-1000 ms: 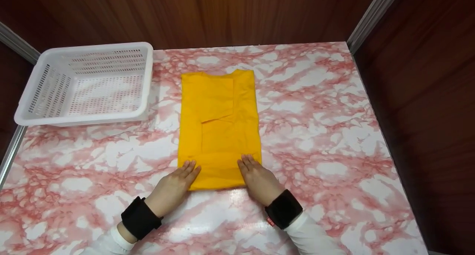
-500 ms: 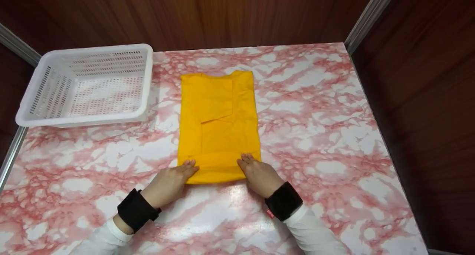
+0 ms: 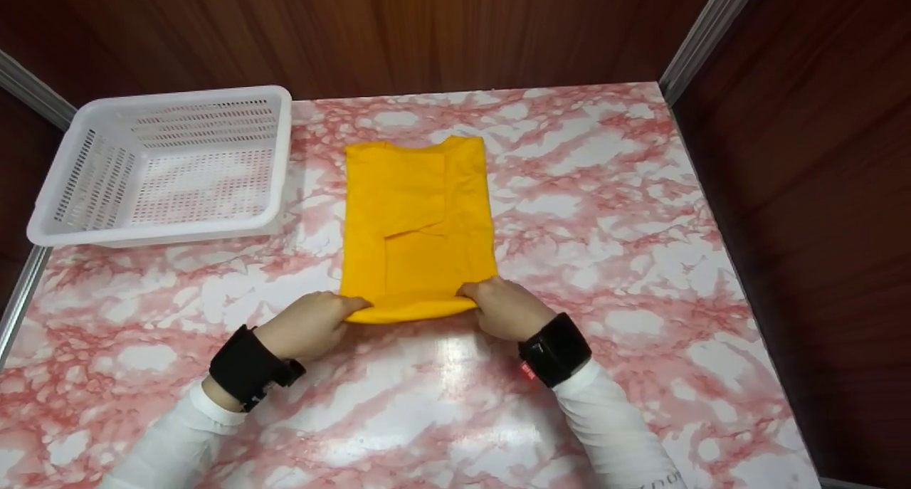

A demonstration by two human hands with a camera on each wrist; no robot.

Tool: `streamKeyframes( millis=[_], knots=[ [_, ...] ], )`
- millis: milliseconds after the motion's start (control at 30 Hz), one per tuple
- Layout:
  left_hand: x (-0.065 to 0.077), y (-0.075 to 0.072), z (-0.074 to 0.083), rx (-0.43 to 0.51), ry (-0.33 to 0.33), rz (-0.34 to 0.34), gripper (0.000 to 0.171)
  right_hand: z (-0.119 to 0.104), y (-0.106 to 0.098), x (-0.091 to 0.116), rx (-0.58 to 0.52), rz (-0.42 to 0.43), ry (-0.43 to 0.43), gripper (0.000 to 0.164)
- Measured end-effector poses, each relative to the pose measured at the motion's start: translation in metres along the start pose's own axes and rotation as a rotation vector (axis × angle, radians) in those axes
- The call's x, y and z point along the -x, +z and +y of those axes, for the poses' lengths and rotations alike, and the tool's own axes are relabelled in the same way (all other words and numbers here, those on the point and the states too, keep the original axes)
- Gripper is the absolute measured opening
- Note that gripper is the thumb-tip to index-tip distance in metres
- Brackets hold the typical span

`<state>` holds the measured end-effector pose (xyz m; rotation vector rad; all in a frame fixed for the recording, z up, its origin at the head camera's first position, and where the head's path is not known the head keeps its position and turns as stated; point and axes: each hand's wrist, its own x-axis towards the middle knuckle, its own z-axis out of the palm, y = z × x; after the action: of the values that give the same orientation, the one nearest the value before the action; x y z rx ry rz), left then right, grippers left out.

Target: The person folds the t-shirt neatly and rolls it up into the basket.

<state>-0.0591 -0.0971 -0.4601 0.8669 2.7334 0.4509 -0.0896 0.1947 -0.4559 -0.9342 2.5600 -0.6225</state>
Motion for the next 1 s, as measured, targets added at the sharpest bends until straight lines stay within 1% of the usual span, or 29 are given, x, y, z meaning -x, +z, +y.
streamKeyframes(
  millis=[67, 133, 200, 300, 400, 567, 667, 767, 867, 1000],
  knots=[
    [-0.004, -0.01, -0.003, 0.022, -0.016, -0.003, 0.021, 0.0, -0.009, -0.005, -0.003, 0.036, -0.019, 0.02],
    [-0.008, -0.017, -0.006, 0.048, -0.029, 0.005, 0.016, 0.001, -0.017, -0.009, -0.001, 0.058, -0.013, 0.019],
    [-0.012, -0.024, -0.01, 0.076, -0.028, 0.016, 0.009, 0.003, -0.026, -0.013, 0.024, 0.088, -0.016, 0.02],
    [-0.019, -0.032, -0.018, 0.1, -0.026, 0.037, 0.006, 0.006, -0.036, -0.019, 0.031, 0.117, -0.016, 0.018],
    [-0.027, -0.041, -0.024, 0.113, -0.03, 0.061, 0.009, 0.011, -0.045, -0.027, 0.037, 0.136, -0.015, 0.016],
    [-0.044, -0.053, -0.035, 0.153, -0.084, 0.104, 0.023, 0.024, -0.055, -0.044, 0.065, 0.166, 0.015, 0.015],
    [-0.055, -0.055, -0.043, 0.167, -0.136, 0.145, 0.03, 0.031, -0.059, -0.055, 0.071, 0.186, 0.051, 0.016],
    [-0.065, -0.053, -0.051, 0.174, -0.203, 0.184, 0.031, 0.036, -0.06, -0.067, 0.062, 0.205, 0.103, 0.019],
    [-0.075, -0.05, -0.057, 0.184, -0.264, 0.218, 0.032, 0.04, -0.059, -0.078, 0.067, 0.235, 0.15, 0.022],
    [-0.088, -0.042, -0.065, 0.198, -0.329, 0.269, 0.031, 0.048, -0.055, -0.092, 0.087, 0.283, 0.19, 0.027]
  ],
)
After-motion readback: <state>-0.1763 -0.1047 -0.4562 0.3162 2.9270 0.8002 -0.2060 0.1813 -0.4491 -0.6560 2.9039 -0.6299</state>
